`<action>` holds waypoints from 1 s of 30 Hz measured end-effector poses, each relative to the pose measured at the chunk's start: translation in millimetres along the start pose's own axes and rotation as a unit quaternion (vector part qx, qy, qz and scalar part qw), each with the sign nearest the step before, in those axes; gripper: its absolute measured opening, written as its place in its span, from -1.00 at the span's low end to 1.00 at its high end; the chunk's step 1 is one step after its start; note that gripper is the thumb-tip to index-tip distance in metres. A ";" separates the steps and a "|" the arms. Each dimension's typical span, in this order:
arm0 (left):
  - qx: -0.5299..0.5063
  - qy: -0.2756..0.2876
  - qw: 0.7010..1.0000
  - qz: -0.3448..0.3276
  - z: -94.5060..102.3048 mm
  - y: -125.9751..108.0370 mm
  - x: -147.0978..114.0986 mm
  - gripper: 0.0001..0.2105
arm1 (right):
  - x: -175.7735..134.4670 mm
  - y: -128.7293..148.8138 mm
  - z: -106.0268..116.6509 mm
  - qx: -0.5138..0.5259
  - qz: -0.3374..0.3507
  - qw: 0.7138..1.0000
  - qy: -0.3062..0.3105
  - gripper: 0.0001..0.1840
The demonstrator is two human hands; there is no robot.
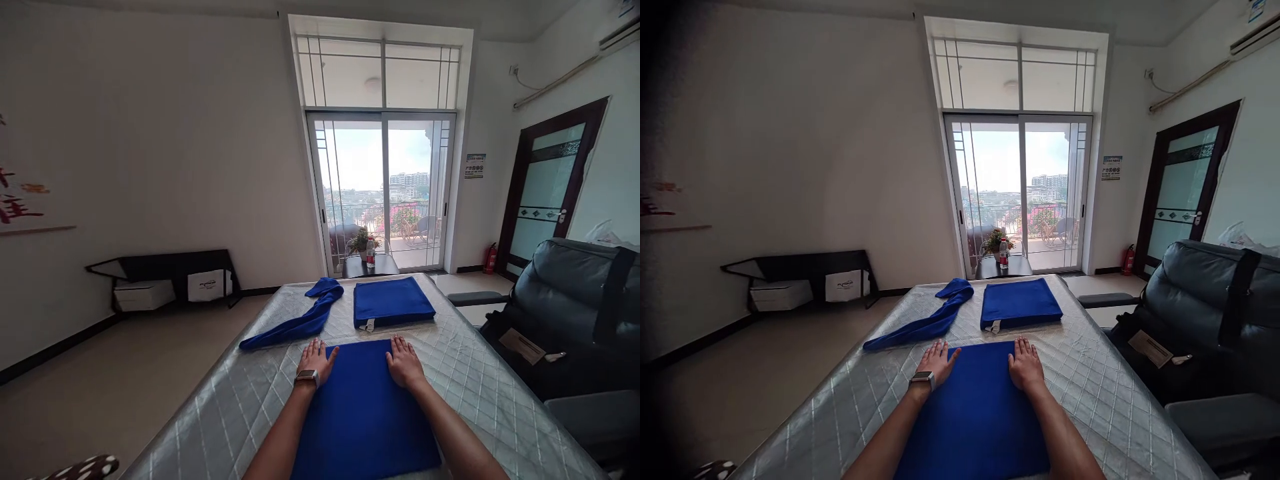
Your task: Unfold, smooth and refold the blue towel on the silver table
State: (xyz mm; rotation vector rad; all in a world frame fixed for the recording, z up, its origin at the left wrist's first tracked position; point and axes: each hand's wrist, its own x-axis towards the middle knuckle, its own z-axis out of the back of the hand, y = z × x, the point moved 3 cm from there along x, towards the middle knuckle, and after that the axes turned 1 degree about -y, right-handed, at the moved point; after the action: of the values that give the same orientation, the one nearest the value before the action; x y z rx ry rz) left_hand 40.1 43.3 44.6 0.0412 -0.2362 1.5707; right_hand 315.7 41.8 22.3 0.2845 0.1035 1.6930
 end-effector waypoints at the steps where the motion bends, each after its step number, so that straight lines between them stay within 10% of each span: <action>1: -0.007 -0.002 1.000 -0.013 -0.6 -17.5 2.0 -0.18 | -0.2 0.1 0.6 0.001 0.000 1.000 -0.001 -0.29; 7: -0.073 0.041 0.982 -0.169 -27.6 -150.6 -2.9 -0.23 | -0.9 -4.6 -2.3 -0.012 0.022 1.000 0.000 -0.31; 10: -0.089 0.054 0.975 -0.196 -39.0 -174.7 -7.4 -0.29 | -0.2 -7.1 -5.4 -0.020 0.035 0.999 0.004 -0.30; 24: -0.020 0.050 0.999 -0.007 -11.3 3.5 -23.2 -0.18 | 1.8 -3.6 -3.5 0.008 0.007 1.000 -0.001 -0.29; 30: -0.005 0.042 0.999 0.010 -12.6 18.4 -26.6 -0.16 | -1.8 1.2 4.4 -0.007 0.012 1.000 0.001 -0.31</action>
State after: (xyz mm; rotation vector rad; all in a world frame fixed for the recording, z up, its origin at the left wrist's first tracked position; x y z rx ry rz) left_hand 23.9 19.4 25.4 -0.0341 -0.1784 1.5884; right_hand 315.9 39.4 26.7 0.2744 0.0889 1.7165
